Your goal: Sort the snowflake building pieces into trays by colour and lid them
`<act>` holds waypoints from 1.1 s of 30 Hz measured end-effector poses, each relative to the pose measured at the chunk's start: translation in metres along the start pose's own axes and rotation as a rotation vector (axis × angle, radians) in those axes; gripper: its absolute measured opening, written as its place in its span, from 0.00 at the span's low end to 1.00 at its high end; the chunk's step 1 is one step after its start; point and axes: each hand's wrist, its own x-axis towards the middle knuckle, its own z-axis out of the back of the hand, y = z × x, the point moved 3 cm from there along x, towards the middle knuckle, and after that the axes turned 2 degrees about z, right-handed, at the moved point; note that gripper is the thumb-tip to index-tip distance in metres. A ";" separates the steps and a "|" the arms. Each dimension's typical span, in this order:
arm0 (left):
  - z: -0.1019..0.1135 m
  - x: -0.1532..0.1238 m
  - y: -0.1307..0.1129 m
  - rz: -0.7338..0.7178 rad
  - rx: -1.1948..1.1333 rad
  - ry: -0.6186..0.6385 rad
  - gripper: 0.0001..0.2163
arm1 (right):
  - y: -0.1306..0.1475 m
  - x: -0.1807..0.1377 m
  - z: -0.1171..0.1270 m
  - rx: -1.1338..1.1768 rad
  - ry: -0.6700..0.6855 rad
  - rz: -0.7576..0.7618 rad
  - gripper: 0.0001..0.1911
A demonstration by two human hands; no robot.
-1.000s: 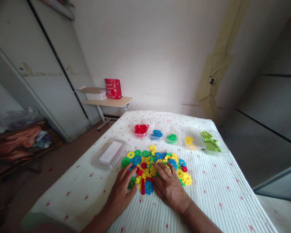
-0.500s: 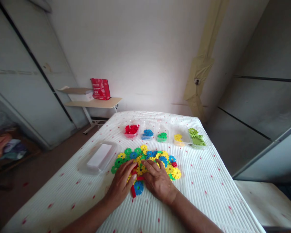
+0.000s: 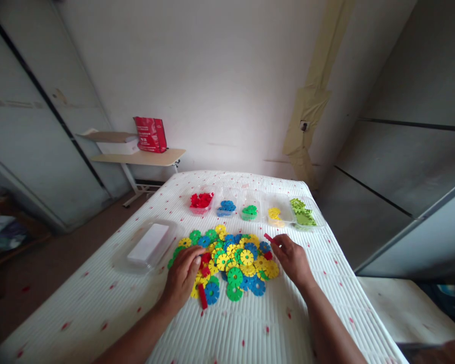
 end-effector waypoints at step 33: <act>0.006 0.005 0.005 0.186 -0.035 -0.085 0.16 | -0.008 -0.004 -0.023 -0.181 0.238 0.027 0.14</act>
